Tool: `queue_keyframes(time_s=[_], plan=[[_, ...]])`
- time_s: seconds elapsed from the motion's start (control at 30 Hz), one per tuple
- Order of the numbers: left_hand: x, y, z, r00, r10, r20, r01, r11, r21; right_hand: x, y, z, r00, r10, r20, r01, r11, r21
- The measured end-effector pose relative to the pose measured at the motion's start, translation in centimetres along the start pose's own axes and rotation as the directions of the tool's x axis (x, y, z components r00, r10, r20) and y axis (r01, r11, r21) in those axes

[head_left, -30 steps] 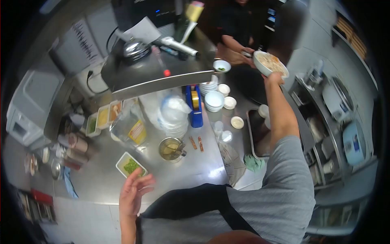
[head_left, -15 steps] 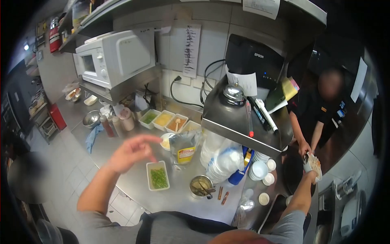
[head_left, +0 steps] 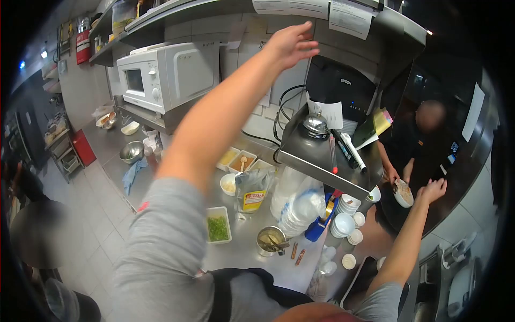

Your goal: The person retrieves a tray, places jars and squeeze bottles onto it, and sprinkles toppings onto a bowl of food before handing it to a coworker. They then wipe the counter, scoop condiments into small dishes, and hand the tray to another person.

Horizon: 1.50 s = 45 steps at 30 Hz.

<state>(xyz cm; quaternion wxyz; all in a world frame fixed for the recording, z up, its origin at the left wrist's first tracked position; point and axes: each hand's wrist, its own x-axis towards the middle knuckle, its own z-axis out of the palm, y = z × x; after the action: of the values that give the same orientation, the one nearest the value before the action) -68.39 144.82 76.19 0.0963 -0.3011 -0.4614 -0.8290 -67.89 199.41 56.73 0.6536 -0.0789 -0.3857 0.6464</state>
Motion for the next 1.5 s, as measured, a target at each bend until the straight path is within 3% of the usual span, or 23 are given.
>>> queue_keyframes(time_s=[0.03, 0.13, 0.17, 0.23, 0.27, 0.37, 0.43, 0.5, 0.53, 0.57, 0.67, 0.77, 0.83, 0.9, 1.0, 1.07, 1.13, 1.17, 1.23, 1.37, 1.4, 1.43, 1.5], plan=[[1.1, 0.0, 1.1, 0.999, 0.022, -0.033, -0.024, 0.998, -0.058, -2.6, -3.6, 1.5, 0.995, -0.036, 0.091, 0.029, 0.997, 0.072], [4.5, -1.7, 1.8, 0.958, 0.236, -0.161, -0.276, 0.912, -0.304, -7.8, -11.8, 2.9, 0.931, -0.215, 0.294, 0.162, 0.968, 0.194], [4.9, -2.2, 1.3, 0.957, 0.264, -0.118, -0.289, 0.902, -0.32, -9.2, -14.6, 2.9, 0.906, -0.258, 0.335, 0.178, 0.951, 0.253], [4.0, -4.1, -1.5, 0.951, 0.303, -0.067, -0.307, 0.887, -0.345, -10.3, -18.2, 1.2, 0.752, -0.483, 0.448, 0.386, 0.875, 0.293], [2.1, -4.4, -3.2, 0.969, 0.24, -0.06, -0.242, 0.867, -0.436, -11.0, -20.0, -0.2, 0.656, -0.564, 0.502, 0.429, 0.826, 0.366], [-5.6, -5.5, -10.4, 0.974, 0.203, -0.101, -0.224, 0.932, -0.285, -15.1, -25.4, -3.6, 0.432, -0.693, 0.577, 0.65, 0.683, 0.334], [-13.4, -6.2, -15.9, 0.976, 0.216, 0.022, -0.217, 0.97, 0.112, -16.3, -28.0, -6.3, 0.469, -0.679, 0.565, 0.625, 0.707, 0.331], [-20.6, -6.9, -22.1, 0.969, 0.189, 0.159, -0.245, 0.804, 0.541, -21.5, -30.7, -6.1, 0.462, -0.718, 0.52, 0.738, 0.637, 0.224], [-24.2, -7.2, -25.2, 0.959, 0.174, 0.226, -0.284, 0.652, 0.703, -24.1, -31.6, -5.4, 0.461, -0.76, 0.458, 0.728, 0.619, 0.294], [-27.9, -6.5, -27.8, 0.99, -0.053, 0.133, -0.077, 0.588, 0.805, -26.1, -32.1, -4.7, 0.464, -0.797, 0.387, 0.719, 0.594, 0.361], [-35.8, -3.0, -35.7, 0.991, -0.09, -0.103, 0.131, 0.41, 0.903, -28.9, -32.7, -4.3, 0.482, -0.804, 0.348, 0.749, 0.584, 0.312], [-39.7, 2.0, -46.0, 0.947, 0.067, -0.315, 0.296, 0.208, 0.932, -33.0, -32.2, -1.7, 0.528, -0.787, 0.321, 0.76, 0.606, 0.237], [-40.2, 5.7, -51.8, 0.844, 0.244, -0.478, 0.495, -0.01, 0.869, -35.9, -31.6, 0.2, 0.497, -0.784, 0.372, 0.764, 0.598, 0.241], [-39.4, 7.9, -58.1, 0.729, 0.469, -0.499, 0.605, -0.101, 0.79, -38.6, -30.9, 2.1, 0.485, -0.779, 0.398, 0.77, 0.596, 0.229], [-35.1, 9.9, -65.5, 0.656, 0.538, -0.529, 0.643, -0.031, 0.765, -42.6, -30.0, 5.4, 0.496, -0.758, 0.424, 0.777, 0.605, 0.173], [-31.7, 9.8, -68.7, 0.63, 0.456, -0.628, 0.693, 0.033, 0.72, -45.5, -29.8, 7.7, 0.495, -0.734, 0.465, 0.785, 0.607, 0.122], [-28.6, 9.0, -73.0, 0.586, 0.351, -0.73, 0.745, 0.119, 0.656, -46.9, -29.4, 8.9, 0.436, -0.707, 0.557, 0.818, 0.57, 0.082], [-27.4, 8.1, -75.4, 0.58, 0.367, -0.727, 0.736, 0.145, 0.661, -47.5, -29.1, 9.5, 0.407, -0.688, 0.601, 0.834, 0.548, 0.063], [-25.4, 6.1, -79.4, 0.565, 0.396, -0.724, 0.717, 0.197, 0.668, -49.2, -28.2, 10.3, 0.42, -0.589, 0.69, 0.795, 0.606, 0.033], [-23.8, 3.2, -84.2, 0.428, 0.265, -0.864, 0.718, 0.482, 0.503, -52.9, -24.6, 10.4, 0.496, -0.388, 0.777, 0.708, 0.699, -0.103], [-23.9, 2.4, -85.5, 0.468, 0.284, -0.837, 0.806, 0.25, 0.536, -53.6, -23.6, 10.2, 0.514, -0.331, 0.791, 0.684, 0.715, -0.144], [-23.8, 1.7, -85.7, 0.58, 0.253, -0.774, 0.801, -0.005, 0.598, -54.3, -22.6, 10.1, 0.53, -0.27, 0.804, 0.657, 0.73, -0.187], [-24.2, 0.4, -86.0, 0.755, 0.101, -0.648, 0.605, -0.49, 0.628, -56.7, -20.1, 10.9, 0.438, -0.152, 0.886, 0.425, 0.904, -0.055]])
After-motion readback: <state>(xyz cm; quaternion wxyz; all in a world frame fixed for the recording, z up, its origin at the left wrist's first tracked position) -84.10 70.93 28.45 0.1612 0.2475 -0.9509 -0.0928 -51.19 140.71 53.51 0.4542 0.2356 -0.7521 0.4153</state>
